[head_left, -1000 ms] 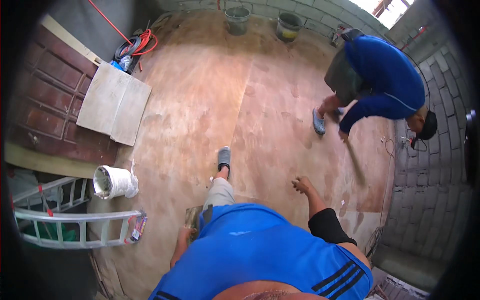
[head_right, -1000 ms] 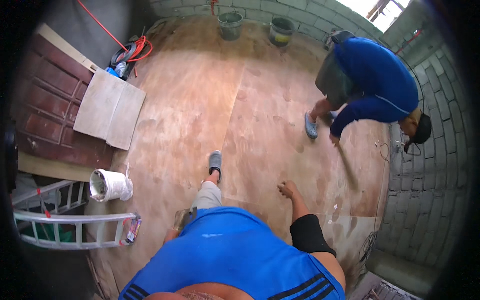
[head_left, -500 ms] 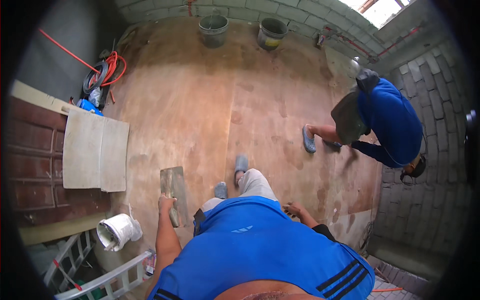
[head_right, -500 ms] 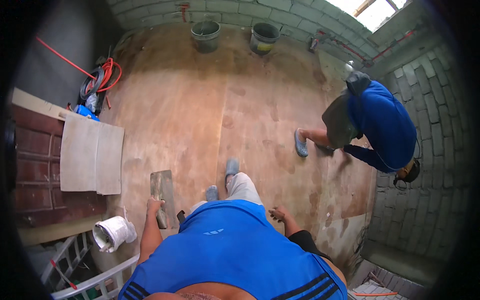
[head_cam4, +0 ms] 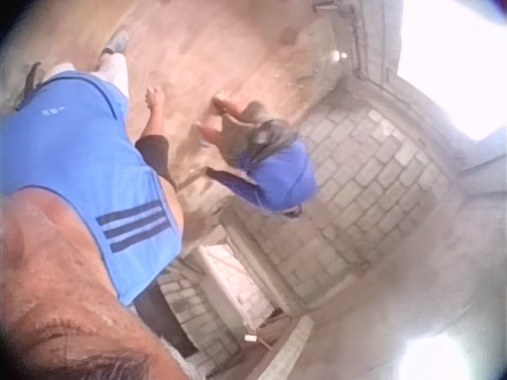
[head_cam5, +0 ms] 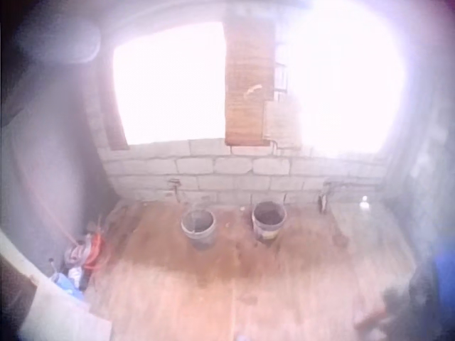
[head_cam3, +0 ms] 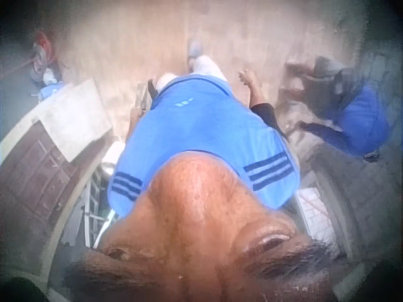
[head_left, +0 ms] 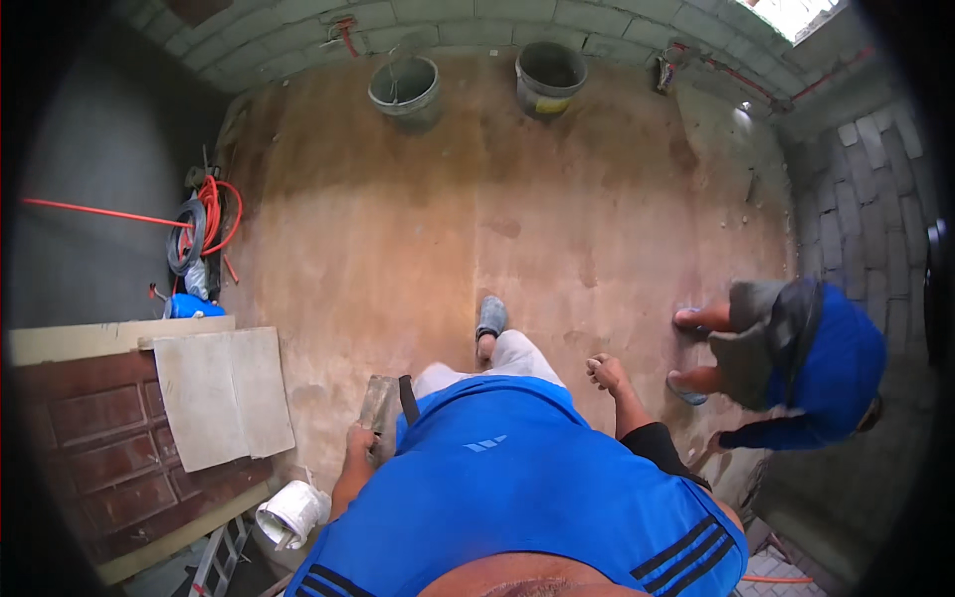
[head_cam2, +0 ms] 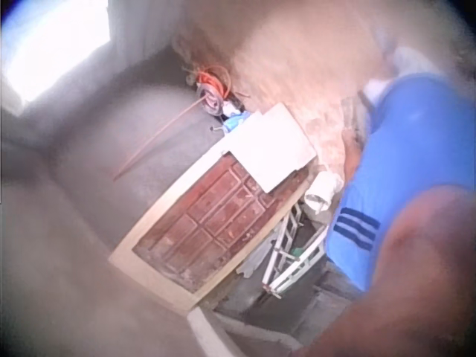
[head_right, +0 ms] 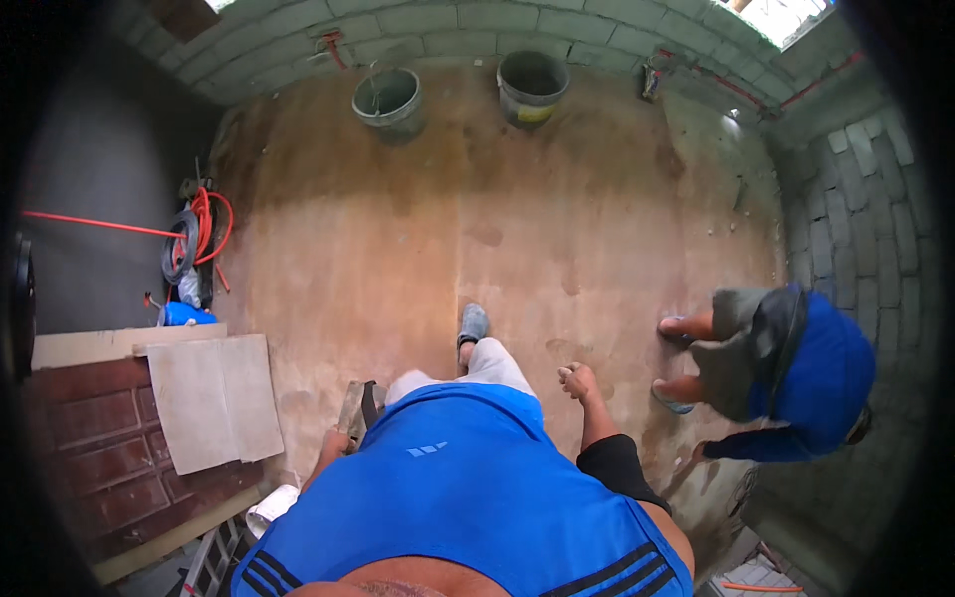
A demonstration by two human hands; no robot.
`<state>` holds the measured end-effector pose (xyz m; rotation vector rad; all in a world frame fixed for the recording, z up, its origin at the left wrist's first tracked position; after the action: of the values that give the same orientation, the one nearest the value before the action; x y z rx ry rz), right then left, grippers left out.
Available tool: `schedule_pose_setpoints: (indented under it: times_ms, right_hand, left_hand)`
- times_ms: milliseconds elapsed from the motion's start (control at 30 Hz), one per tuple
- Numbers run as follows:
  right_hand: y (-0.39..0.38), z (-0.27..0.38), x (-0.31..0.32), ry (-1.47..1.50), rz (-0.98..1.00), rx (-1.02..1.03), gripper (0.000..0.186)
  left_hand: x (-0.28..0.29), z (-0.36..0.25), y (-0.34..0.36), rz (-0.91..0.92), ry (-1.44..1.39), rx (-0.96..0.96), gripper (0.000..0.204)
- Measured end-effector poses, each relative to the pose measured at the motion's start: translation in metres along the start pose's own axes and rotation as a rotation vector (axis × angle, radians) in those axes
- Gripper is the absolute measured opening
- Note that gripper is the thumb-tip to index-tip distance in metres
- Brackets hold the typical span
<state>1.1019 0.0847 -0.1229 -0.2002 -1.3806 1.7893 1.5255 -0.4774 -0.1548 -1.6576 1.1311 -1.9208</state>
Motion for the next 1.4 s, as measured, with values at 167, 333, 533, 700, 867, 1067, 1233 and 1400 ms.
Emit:
schedule_pose_setpoints:
  times_ms: [167, 333, 533, 700, 867, 1067, 1233, 1400]
  right_hand:
    - [0.052, 0.082, 0.082, 0.070, -0.080, 0.022, 0.029]
    - [0.084, 0.164, 0.142, 0.331, -0.206, 0.025, 0.029]
    - [0.123, 0.186, 0.177, 0.308, -0.285, -0.133, 0.031]
    - [0.128, 0.196, 0.202, 0.194, -0.293, -0.406, 0.027]
    - [0.157, 0.316, 0.241, -0.033, -0.183, -0.407, 0.029]
    - [0.213, 0.430, 0.284, 0.232, -0.287, -0.462, 0.029]
    - [0.223, 0.447, 0.303, 0.106, -0.234, -0.490, 0.031]
    - [0.209, 0.423, 0.317, 0.087, -0.184, -0.524, 0.031]
  left_hand:
    - [0.080, -0.160, 0.069, -0.034, -0.068, -0.177, 0.058]
    - [0.178, -0.310, 0.200, -0.123, -0.195, -0.334, 0.058]
    - [0.319, -0.592, 0.301, -0.204, -0.264, -0.412, 0.055]
    - [0.382, -0.773, 0.425, -0.234, -0.369, -0.558, 0.054]
    - [0.433, -0.931, 0.509, -0.255, -0.224, -0.542, 0.051]
    - [0.435, -0.992, 0.627, -0.450, 0.127, -0.478, 0.053]
    - [0.419, -1.001, 0.667, -0.408, 0.284, -0.443, 0.053]
    - [0.435, -1.006, 0.628, -0.472, 0.357, -0.313, 0.084]
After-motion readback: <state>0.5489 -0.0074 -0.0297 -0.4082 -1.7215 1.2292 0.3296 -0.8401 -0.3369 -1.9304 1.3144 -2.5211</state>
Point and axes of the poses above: each hand's wrist, its own y-axis towards the middle knuckle, its own x-axis out of the back of the hand, z = x × y, the point moved 9 cm from there along y, towards the middle knuckle, and after that the axes turned 1 degree about -z, right-handed, at the moved point
